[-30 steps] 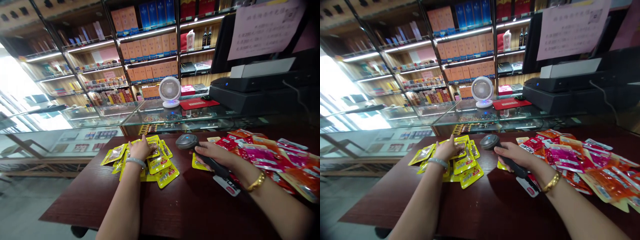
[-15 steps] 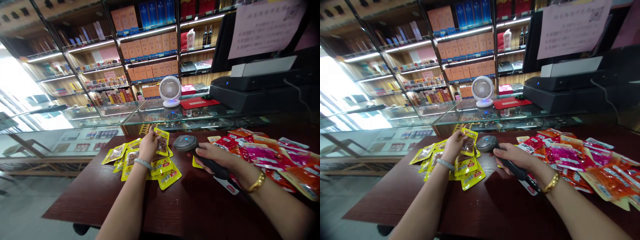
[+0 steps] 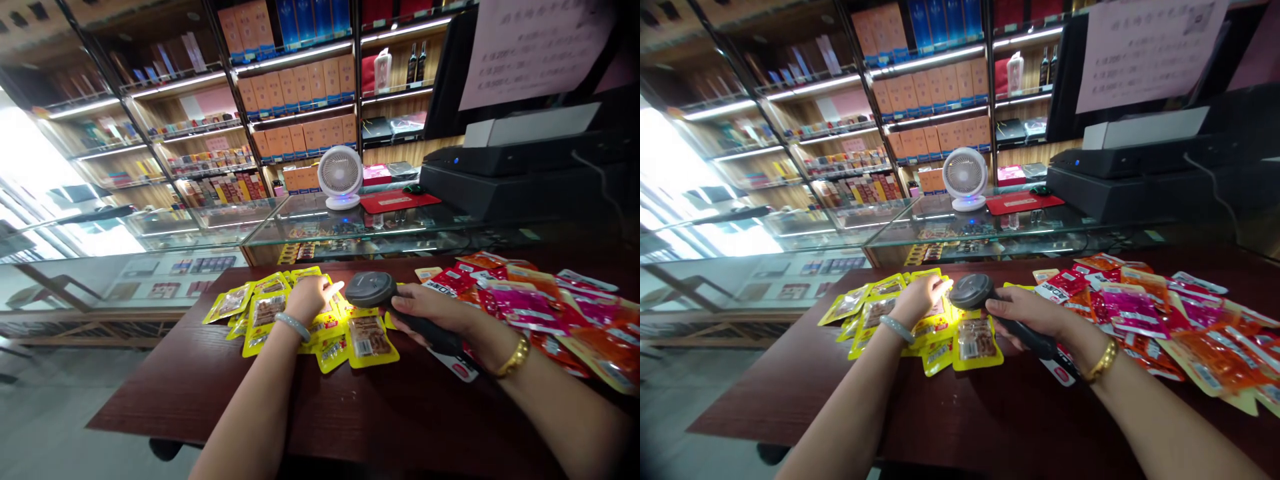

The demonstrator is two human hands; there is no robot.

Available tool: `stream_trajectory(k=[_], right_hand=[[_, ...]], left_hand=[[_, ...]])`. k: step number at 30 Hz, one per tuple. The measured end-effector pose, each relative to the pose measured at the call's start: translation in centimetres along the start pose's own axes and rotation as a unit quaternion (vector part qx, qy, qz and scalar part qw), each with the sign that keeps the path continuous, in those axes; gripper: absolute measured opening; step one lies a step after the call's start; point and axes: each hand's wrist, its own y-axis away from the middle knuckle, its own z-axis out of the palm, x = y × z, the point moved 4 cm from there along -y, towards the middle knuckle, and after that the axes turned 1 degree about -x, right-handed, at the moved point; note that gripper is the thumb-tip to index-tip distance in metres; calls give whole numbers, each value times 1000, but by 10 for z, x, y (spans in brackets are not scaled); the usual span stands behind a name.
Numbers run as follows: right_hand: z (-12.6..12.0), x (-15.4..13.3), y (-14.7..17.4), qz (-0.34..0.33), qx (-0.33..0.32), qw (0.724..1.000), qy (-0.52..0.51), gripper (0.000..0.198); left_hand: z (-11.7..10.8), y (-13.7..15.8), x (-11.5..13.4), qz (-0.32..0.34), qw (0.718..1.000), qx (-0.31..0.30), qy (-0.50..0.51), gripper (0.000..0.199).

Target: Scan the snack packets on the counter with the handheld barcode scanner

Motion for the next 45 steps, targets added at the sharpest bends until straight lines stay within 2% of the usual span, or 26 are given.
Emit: stream_trajectory(k=[2, 5, 7, 9, 12, 14, 16, 18, 23, 26, 30, 33, 35, 36, 38, 39, 40, 41, 43, 45], right_hand=[[-2, 0, 1, -3, -9, 1000, 3, 44], [-4, -2, 2, -4, -12, 1000, -5, 44], [-5, -3, 4, -5, -6, 1000, -16, 42], [-6, -5, 5, -4, 0, 1000, -23, 40], [-6, -7, 6, 3, 3, 1000, -24, 39], [-7, -8, 7, 12, 10, 1000, -22, 40], [-9, -7, 8, 17, 17, 999, -21, 40], [-12, -6, 8, 16, 18, 999, -21, 40], [-18, -2, 8, -6, 21, 999, -24, 41], [-19, -1, 7, -8, 20, 999, -29, 38], [-18, -3, 8, -12, 20, 999, -35, 37], [-16, -9, 12, -16, 31, 999, -38, 40], [-15, -14, 15, -19, 38, 998, -38, 42], [-14, -16, 16, -20, 42, 998, -38, 43], [-13, -19, 18, -20, 45, 998, -40, 46], [-13, -20, 18, -18, 43, 998, -41, 47], [-13, -19, 18, -16, 40, 998, -41, 48], [-13, -18, 17, -15, 37, 998, -41, 49], [-15, -14, 14, -14, 26, 999, -40, 48], [-17, -8, 11, -9, 20, 999, -36, 45]], left_hand=[[5, 5, 8, 39, 998, -31, -40, 41], [13, 15, 26, 99, 991, -21, -86, 46], [22, 18, 38, 128, 986, -38, -97, 54], [29, 18, 46, 147, 982, -66, -94, 50], [27, 12, 44, 109, 989, -70, -73, 25], [18, 6, 35, 60, 997, -44, -36, 17], [8, 3, 26, 28, 1000, -10, 6, 19], [3, 5, 24, 35, 999, 2, 6, 26], [26, 18, 45, 129, 984, -81, -96, 60], [34, 21, 55, 150, 981, -97, -79, 55], [17, 16, 49, 147, 985, -89, 7, 37], [3, 11, 38, 60, 989, -39, 131, 34], [3, 9, 36, -12, 967, -11, 253, 34], [6, 9, 39, -23, 947, -21, 320, 35], [12, 9, 48, 16, 905, -71, 418, 36], [12, 9, 51, 48, 900, -84, 425, 37], [9, 8, 50, 74, 912, -78, 396, 39], [5, 8, 44, 81, 939, -52, 331, 40], [-6, 6, 22, 34, 989, 8, 144, 38], [-11, 4, 0, -28, 999, 5, -25, 41]])
